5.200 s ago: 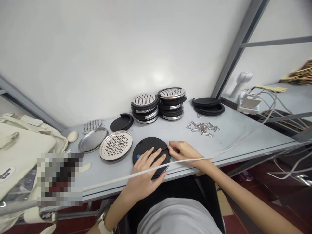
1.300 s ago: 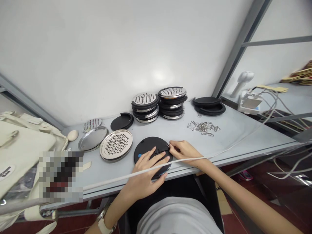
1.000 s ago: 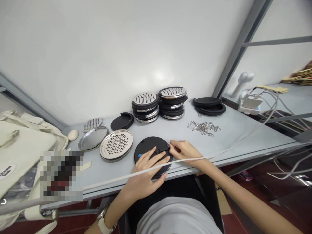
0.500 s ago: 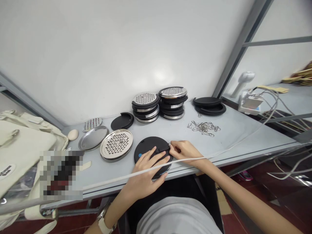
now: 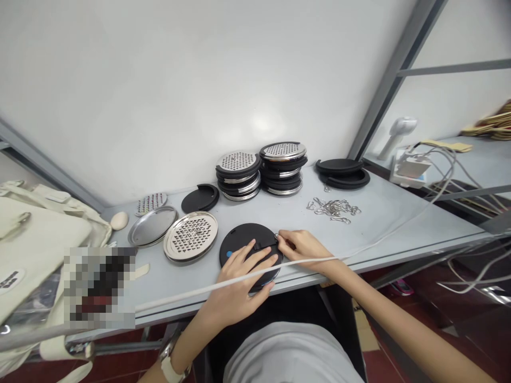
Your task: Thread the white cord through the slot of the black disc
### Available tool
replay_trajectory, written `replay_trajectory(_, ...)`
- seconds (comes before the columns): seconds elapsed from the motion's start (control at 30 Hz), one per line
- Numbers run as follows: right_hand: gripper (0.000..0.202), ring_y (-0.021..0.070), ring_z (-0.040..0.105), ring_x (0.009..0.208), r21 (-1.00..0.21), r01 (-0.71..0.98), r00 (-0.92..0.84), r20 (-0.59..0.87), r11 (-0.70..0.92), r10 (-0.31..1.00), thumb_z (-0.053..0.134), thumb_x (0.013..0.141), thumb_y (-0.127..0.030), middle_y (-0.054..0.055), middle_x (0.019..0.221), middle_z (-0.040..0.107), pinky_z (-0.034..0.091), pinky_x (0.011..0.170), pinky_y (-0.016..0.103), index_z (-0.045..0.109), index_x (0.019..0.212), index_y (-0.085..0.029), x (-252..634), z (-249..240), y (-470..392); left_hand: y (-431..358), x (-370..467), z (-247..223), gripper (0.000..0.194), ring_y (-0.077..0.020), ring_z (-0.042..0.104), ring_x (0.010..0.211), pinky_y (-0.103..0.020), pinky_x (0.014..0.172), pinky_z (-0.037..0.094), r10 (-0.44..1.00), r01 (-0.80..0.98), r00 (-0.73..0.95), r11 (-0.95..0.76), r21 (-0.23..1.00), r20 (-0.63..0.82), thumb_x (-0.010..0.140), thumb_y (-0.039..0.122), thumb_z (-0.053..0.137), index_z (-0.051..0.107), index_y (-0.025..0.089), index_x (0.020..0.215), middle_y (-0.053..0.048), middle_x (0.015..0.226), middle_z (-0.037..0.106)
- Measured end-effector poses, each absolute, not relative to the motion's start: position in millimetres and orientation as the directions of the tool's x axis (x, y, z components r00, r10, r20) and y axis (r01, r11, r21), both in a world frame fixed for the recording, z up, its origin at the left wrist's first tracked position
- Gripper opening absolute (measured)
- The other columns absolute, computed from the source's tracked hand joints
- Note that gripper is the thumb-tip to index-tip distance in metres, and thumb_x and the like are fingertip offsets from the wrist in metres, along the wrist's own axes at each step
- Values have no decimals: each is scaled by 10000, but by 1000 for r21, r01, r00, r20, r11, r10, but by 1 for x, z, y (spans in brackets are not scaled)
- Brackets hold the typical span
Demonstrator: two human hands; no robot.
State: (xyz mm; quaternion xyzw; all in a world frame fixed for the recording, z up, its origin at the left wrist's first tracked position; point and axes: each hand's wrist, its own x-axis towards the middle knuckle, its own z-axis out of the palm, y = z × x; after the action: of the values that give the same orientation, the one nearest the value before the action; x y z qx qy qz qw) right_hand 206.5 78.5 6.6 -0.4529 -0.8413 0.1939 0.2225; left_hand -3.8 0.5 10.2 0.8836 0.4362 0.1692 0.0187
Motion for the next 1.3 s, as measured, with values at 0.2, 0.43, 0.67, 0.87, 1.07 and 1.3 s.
replay_trajectory(0.2,234,83,412,476,-542,667,-486,203,511,850,420,843,-219,-26,533,494,270,523,206,484,622,-177,206,7,78,0,-4,11,520,-286,274,1370,-488,1058,337,780,765,565,-618,181,270,916,304,530,364,324,1410,4,1435,417)
replay_trajectory(0.43,243,84,404,472,-541,673,-472,210,504,856,425,841,-226,-26,523,496,271,518,207,497,614,-175,205,8,77,0,-4,11,522,-286,280,1368,-485,1054,346,773,760,567,-624,182,284,907,290,541,380,313,1403,-12,1425,432)
replay_trajectory(0.67,241,83,390,468,-542,650,-490,235,532,839,427,836,-204,-26,527,496,272,513,204,484,604,-178,205,9,75,1,-3,11,538,-287,279,1369,-496,1045,359,776,765,563,-620,176,285,904,287,546,366,317,1410,-16,1423,435)
replay_trajectory(0.87,231,92,404,466,-515,680,-472,238,522,849,418,865,-213,-14,548,529,263,522,216,518,659,-182,204,6,78,1,-4,10,529,-279,255,1379,-495,1055,346,782,770,563,-614,173,268,912,295,534,360,322,1411,1,1441,408)
replay_trajectory(1.07,259,90,385,462,-513,681,-484,221,523,847,409,881,-225,-16,541,516,253,520,216,498,642,-184,205,5,79,0,-3,12,520,-283,271,1372,-491,1054,349,771,761,570,-626,170,285,909,291,537,379,304,1404,-16,1426,430)
replay_trajectory(1.3,253,90,372,452,-505,697,-469,215,509,856,424,879,-223,-18,539,516,243,515,219,522,650,-182,205,5,79,1,-5,9,466,-312,292,1356,-512,1011,390,748,728,563,-650,215,352,901,286,518,440,251,1359,-86,1405,433)
